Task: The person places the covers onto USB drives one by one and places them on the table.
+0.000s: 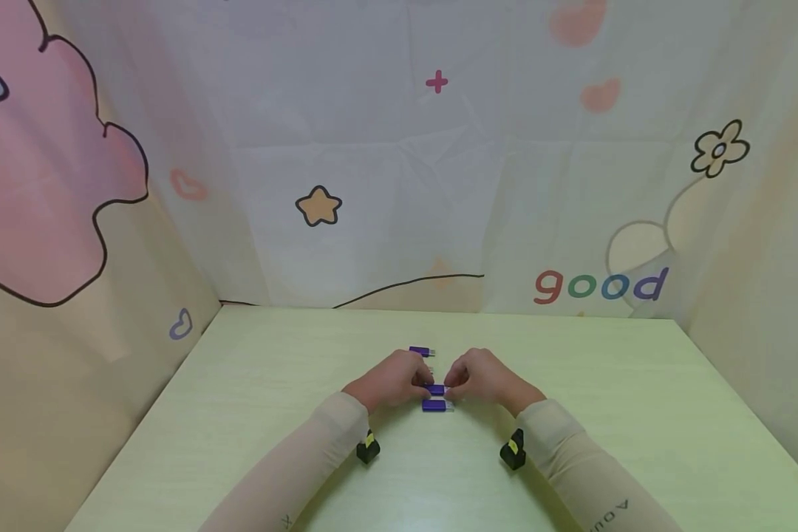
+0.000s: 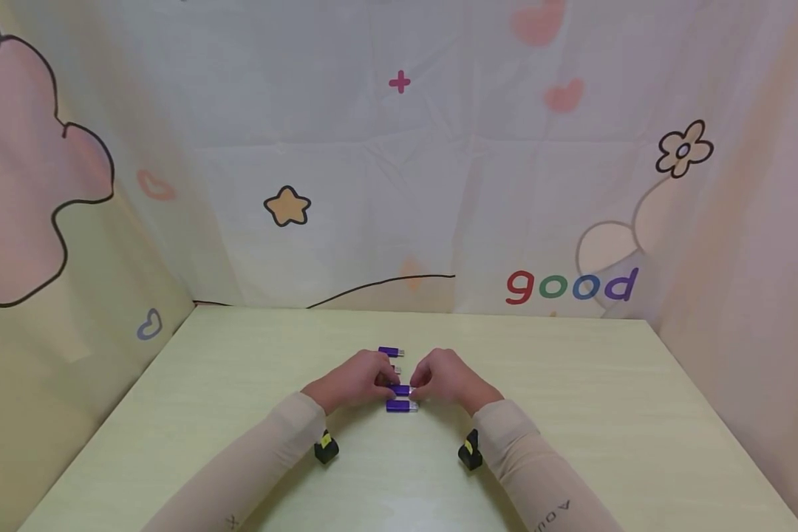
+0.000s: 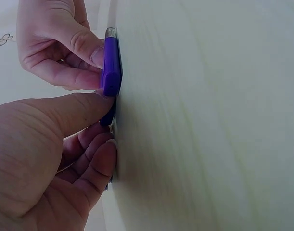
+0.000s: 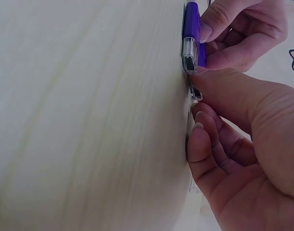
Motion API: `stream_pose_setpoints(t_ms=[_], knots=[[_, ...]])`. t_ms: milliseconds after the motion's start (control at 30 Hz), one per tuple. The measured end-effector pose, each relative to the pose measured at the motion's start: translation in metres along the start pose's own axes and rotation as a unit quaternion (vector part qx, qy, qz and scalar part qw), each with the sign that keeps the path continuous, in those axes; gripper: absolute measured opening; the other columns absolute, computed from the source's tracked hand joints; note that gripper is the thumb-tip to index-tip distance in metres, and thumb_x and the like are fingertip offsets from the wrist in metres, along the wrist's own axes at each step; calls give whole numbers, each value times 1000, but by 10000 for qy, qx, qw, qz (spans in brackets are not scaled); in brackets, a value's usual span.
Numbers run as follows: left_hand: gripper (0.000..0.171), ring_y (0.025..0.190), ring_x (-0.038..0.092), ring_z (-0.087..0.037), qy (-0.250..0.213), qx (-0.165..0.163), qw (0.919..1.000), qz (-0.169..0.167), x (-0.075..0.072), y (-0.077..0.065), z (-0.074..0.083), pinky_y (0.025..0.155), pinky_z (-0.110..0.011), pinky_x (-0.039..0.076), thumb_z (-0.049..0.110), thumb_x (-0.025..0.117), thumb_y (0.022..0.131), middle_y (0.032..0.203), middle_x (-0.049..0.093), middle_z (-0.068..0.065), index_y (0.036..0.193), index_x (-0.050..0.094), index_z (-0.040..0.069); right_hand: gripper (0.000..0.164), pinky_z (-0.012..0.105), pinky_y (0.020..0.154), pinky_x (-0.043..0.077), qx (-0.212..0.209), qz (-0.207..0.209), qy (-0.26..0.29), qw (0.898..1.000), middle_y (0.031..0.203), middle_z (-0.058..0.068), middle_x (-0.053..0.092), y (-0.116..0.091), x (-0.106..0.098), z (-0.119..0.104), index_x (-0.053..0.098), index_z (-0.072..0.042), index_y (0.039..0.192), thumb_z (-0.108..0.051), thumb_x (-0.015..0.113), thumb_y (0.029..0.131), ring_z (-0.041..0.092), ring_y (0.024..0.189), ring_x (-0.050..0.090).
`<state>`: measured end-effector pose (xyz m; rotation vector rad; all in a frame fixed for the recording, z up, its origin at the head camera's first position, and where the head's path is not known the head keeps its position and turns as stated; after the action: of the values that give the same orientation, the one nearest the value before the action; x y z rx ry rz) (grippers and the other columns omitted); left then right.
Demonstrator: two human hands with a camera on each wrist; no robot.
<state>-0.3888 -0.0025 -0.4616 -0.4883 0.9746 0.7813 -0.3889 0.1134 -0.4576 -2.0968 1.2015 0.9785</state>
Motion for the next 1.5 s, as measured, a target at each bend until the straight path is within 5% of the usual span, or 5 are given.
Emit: stream_pose_setpoints(t_ms=[633, 933, 1267, 1500], knots=[[20, 72, 58, -1, -52, -5, 9999, 141, -3, -7, 2, 71, -17, 50, 23, 74, 81, 85, 69, 9, 99, 73, 14, 10, 25, 66, 50, -29, -108, 20, 9999, 71, -7, 66, -2, 2, -2, 73, -17, 81, -21, 80, 75, 12, 69, 58], [21, 77, 55, -2, 163, 117, 9984, 526, -13, -10, -3, 72, -17, 48, 29, 65, 89, 92, 67, 10, 103, 72, 16, 10, 27, 69, 51, -121, -73, 21, 9999, 77, -9, 68, -6, -2, -5, 74, -19, 86, -25, 76, 79, 11, 72, 59], [15, 76, 50, -8, 764, 70, 9931, 889, -34, -14, -4, 69, -20, 44, 25, 64, 89, 84, 56, 7, 99, 71, 16, 15, 28, 70, 48, -503, 793, -428, 9947, 83, -9, 65, -11, -34, -6, 73, -18, 91, -27, 75, 80, 11, 76, 57], [30, 96, 52, -12, 1382, -44, 9875, 757, -33, -15, -11, 90, -28, 46, 28, 65, 88, 102, 60, 1, 114, 65, 14, 23, 34, 78, 49, -274, 1041, -837, 9907, 97, 3, 64, -16, -49, 5, 72, -12, 99, -22, 75, 79, 23, 92, 57]])
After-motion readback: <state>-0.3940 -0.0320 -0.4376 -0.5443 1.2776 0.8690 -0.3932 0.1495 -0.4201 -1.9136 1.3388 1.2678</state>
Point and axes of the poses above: each hand's wrist, its own y-axis towards the middle knuckle, its own x-axis out of the palm, z = x × y, the point moved 8 cm from there along y, towards the middle knuckle
